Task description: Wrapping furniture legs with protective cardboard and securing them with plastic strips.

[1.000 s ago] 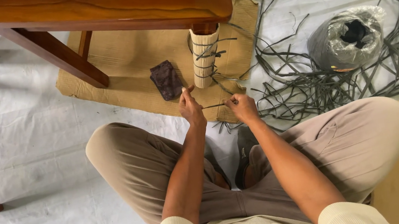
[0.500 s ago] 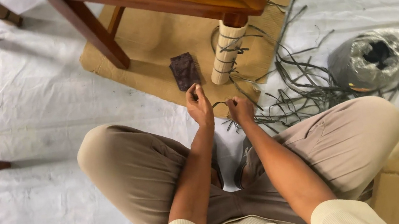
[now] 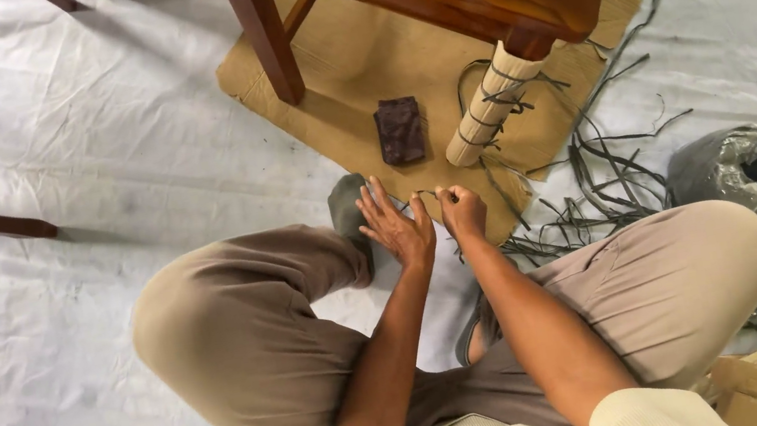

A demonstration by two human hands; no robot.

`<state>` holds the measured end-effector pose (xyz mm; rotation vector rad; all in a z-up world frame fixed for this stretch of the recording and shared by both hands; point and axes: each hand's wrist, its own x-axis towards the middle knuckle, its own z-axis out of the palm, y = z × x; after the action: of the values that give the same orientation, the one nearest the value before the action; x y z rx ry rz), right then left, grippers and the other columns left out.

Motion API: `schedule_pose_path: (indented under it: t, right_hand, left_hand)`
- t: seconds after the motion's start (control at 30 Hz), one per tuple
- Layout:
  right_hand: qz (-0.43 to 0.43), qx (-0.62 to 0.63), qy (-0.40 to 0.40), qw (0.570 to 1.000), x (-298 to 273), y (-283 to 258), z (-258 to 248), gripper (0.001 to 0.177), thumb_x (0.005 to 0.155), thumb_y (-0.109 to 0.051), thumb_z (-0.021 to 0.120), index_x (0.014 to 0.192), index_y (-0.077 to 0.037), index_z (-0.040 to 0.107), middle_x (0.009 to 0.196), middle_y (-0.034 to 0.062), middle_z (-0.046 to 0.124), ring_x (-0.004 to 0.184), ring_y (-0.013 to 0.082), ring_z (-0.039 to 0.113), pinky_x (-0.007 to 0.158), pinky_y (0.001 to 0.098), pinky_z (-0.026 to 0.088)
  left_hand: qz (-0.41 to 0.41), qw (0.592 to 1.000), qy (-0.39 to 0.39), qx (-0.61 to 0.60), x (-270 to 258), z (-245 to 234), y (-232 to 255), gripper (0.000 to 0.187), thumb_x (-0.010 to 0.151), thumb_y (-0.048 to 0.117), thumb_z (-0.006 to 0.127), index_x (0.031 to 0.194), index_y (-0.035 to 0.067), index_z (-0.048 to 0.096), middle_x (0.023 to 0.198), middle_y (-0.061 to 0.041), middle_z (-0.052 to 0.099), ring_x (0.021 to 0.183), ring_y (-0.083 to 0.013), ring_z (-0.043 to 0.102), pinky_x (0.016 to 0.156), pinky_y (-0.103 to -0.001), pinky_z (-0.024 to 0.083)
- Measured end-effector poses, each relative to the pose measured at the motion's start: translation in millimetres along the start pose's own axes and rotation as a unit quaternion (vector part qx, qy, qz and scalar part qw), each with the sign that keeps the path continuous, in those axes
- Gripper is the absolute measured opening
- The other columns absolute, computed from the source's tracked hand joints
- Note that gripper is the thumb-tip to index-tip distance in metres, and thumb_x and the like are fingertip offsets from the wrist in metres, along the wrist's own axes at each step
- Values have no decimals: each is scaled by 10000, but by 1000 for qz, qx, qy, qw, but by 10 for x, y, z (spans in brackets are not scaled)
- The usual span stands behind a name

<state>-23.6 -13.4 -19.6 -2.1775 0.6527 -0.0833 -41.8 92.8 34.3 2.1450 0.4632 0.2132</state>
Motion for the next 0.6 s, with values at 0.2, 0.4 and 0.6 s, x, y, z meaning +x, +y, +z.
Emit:
schedule_pose_path:
  t: [0.2, 0.4, 0.6]
  right_hand:
    - [23, -6, 22, 999, 1, 122, -95, 407, 916, -439, 650, 933, -50, 769, 904, 178, 745, 864, 386, 706, 793, 449, 532]
    - [116, -58, 4, 992, -197, 611, -342, 392, 931, -428, 604, 886, -81, 780, 813, 106, 758, 796, 303, 734, 760, 420, 541]
    - [195, 31, 50, 979, -322, 400, -712, 326, 938, -367, 635, 893, -76, 774, 834, 99, 771, 768, 264, 725, 755, 401, 550]
  left_hand:
    - [40, 999, -27, -20, 91, 209, 41, 718, 955, 266, 644, 1606, 218, 345, 1697, -138, 248, 1581, -386, 147, 1227, -658, 39]
    - [28, 993, -87, -76, -71, 408, 260, 657, 924, 214, 640, 1549, 189, 437, 1666, -142, 317, 1561, -393, 202, 1213, -632, 92]
    - [60, 982, -123, -128, -251, 610, 238, 549, 947, 189, 614, 1481, 102, 523, 1618, -185, 395, 1531, -424, 277, 1210, -531, 234]
